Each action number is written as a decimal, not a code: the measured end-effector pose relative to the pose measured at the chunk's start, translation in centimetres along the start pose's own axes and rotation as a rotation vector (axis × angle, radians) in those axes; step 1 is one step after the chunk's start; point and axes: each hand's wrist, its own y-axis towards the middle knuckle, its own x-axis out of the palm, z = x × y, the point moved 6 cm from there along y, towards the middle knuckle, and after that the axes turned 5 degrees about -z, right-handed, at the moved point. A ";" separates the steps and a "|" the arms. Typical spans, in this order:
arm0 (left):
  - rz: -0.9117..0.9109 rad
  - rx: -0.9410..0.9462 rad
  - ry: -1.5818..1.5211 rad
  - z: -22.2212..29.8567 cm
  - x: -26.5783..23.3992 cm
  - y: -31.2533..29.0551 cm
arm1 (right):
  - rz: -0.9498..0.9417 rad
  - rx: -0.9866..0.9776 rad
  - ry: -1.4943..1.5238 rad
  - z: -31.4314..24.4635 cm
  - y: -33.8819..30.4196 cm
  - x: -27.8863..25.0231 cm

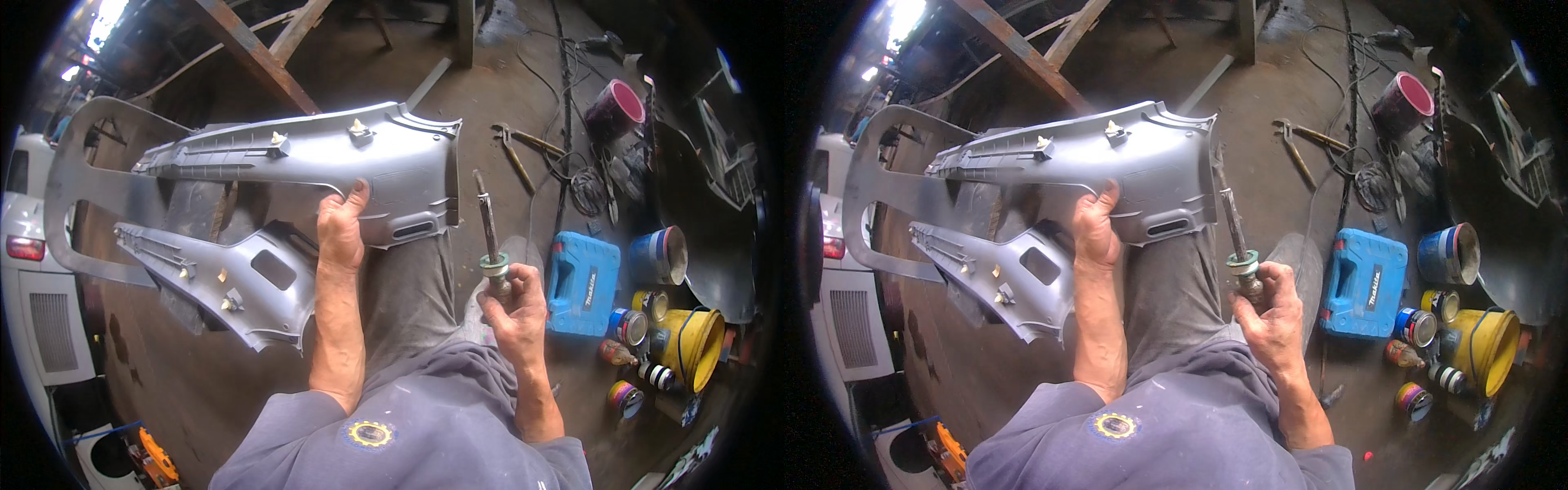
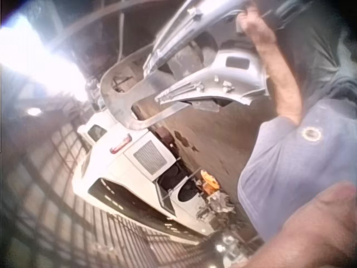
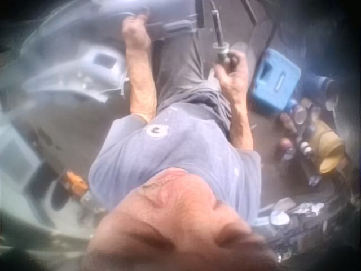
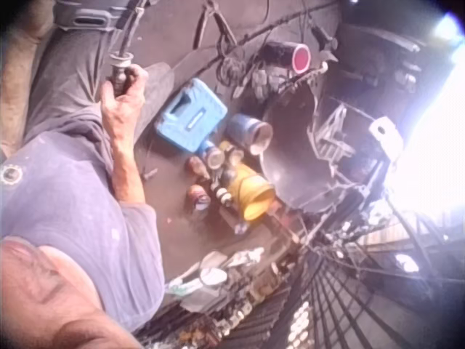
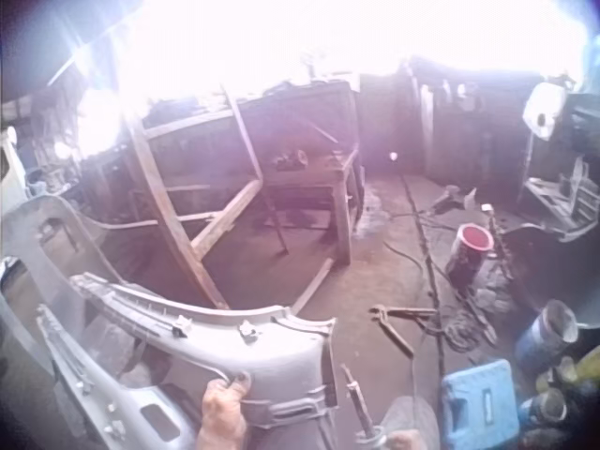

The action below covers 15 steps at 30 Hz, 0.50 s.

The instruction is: The person uses a soldering iron to heat and soften a section of a grey plastic car bumper, then uses a utility knife to trim and shape the softened plastic. The person repeatedly heats and cuts the same area to refine the edge.

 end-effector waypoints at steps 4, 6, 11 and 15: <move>-0.074 0.035 0.040 2.7 1.5 -0.5 | 0.004 -0.175 -0.234 -0.8 0.9 -1.6; -0.181 0.041 0.051 3.0 2.1 -0.6 | -0.002 -0.262 -0.334 -1.7 1.2 -1.4; -0.198 0.066 0.106 2.0 0.8 -0.2 | 0.045 -0.450 -0.521 -3.3 2.0 -0.5; -0.158 0.123 0.114 2.6 1.4 -0.6 | 0.061 -0.379 -0.541 -3.6 2.2 -0.3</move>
